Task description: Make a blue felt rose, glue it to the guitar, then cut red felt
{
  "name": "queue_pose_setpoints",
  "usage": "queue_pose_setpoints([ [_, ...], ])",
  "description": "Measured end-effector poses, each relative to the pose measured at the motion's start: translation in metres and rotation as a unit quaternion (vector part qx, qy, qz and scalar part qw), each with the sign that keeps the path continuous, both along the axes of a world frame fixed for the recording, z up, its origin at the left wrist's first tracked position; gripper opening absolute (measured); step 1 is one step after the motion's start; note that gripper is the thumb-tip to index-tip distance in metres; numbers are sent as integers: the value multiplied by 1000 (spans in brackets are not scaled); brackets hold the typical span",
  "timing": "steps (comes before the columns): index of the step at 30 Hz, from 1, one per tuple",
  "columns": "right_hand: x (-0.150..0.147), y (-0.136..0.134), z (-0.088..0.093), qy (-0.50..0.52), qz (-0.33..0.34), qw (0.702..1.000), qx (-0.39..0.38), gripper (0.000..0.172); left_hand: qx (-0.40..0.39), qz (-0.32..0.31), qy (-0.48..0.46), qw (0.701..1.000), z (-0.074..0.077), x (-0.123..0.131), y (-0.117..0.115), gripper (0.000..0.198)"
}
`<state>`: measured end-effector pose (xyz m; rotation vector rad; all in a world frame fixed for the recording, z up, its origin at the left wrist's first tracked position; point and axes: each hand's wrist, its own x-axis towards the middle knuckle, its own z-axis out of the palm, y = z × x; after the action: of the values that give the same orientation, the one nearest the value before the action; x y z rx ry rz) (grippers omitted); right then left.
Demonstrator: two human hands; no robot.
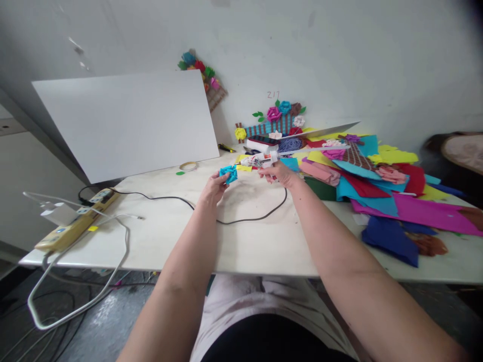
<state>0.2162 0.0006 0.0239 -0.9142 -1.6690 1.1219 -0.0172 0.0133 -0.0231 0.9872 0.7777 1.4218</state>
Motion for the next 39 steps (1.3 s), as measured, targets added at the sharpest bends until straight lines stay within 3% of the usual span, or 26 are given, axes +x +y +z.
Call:
queue_pose_setpoints([
  [10,-4,-1,2,2,-10,1000,4,16,-6,-1,-4,1000,1,1,-1,35],
  [22,-2,6,-5,-14,-10,1000,25,19,-12,-8,0,1000,2,1,-2,37],
  [39,-5,3,-2,-18,-10,1000,10,18,-20,-21,-16,999,6,4,-8,30],
])
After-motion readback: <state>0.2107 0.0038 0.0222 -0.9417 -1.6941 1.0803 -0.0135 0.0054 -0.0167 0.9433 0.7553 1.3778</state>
